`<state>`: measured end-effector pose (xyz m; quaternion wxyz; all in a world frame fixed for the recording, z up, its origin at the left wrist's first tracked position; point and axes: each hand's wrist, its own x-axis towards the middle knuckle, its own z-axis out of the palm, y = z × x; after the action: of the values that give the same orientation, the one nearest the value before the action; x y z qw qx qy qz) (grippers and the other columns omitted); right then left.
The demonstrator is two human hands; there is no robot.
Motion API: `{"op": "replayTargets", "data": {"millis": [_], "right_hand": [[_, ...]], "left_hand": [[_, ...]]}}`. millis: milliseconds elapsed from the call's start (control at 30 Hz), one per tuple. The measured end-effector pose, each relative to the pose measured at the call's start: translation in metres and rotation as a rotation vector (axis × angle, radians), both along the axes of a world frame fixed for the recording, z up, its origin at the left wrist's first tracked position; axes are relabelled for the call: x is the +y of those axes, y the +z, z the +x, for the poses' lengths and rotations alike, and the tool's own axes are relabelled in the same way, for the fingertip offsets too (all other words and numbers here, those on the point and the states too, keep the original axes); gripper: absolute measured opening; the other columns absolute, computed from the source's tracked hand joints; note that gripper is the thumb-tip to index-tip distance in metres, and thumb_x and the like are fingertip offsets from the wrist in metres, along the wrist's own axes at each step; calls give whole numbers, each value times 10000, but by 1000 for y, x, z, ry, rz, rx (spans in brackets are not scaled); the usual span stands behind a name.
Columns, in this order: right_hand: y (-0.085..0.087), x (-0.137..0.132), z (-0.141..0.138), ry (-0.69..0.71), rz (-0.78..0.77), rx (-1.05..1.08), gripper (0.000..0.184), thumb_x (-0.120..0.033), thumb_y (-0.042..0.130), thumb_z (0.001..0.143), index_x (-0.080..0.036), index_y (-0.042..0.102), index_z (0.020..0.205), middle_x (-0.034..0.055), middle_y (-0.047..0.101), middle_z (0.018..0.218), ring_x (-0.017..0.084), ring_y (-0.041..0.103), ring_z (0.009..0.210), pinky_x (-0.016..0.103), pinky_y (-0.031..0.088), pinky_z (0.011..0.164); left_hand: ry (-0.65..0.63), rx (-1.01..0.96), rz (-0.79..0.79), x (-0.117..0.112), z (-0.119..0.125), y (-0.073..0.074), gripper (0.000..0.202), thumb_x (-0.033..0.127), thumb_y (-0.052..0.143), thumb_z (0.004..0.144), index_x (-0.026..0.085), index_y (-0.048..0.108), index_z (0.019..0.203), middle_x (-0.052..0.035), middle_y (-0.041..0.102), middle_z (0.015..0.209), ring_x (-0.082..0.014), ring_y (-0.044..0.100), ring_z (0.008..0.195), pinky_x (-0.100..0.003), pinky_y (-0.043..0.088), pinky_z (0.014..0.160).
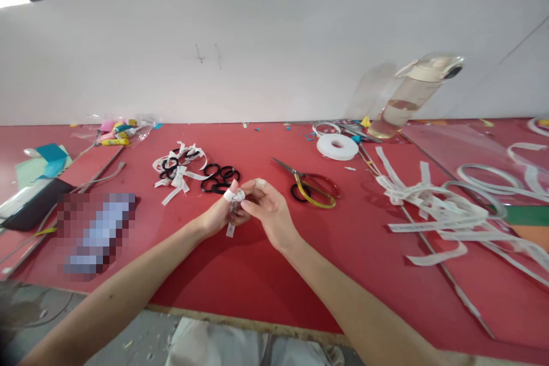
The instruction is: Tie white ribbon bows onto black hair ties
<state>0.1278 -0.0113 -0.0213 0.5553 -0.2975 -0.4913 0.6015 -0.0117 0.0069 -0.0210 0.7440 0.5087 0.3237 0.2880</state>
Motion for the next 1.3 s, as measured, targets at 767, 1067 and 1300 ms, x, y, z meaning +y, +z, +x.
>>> {"op": "replayTargets", "data": {"millis": [767, 1067, 1300], "right_hand": [[-1, -7, 0, -300, 356, -355, 105, -298, 624, 920, -245, 621, 830, 38, 658, 972, 193, 638, 949, 367, 519, 884], [2, -4, 0, -374, 594, -572, 59, -180, 621, 915, -228, 645, 890, 29, 647, 912, 156, 635, 838, 293, 539, 733], [2, -4, 4, -310, 687, -459, 100, -136, 627, 909, -234, 637, 890, 28, 691, 942, 153, 674, 869, 283, 562, 738]], "left_hand": [[181, -119, -118, 2, 2, 2, 734, 817, 262, 836, 196, 497, 1149, 92, 247, 570, -74, 84, 457, -220, 30, 468], [137, -10, 29, -1, 0, -10, 862, 814, 323, 834, 175, 442, 1401, 77, 270, 620, -68, 148, 497, -201, 99, 477], [121, -107, -23, 1, -1, -2, 860, 768, 279, 878, 193, 312, 1517, 89, 235, 588, -83, 80, 486, -206, 70, 464]]}}
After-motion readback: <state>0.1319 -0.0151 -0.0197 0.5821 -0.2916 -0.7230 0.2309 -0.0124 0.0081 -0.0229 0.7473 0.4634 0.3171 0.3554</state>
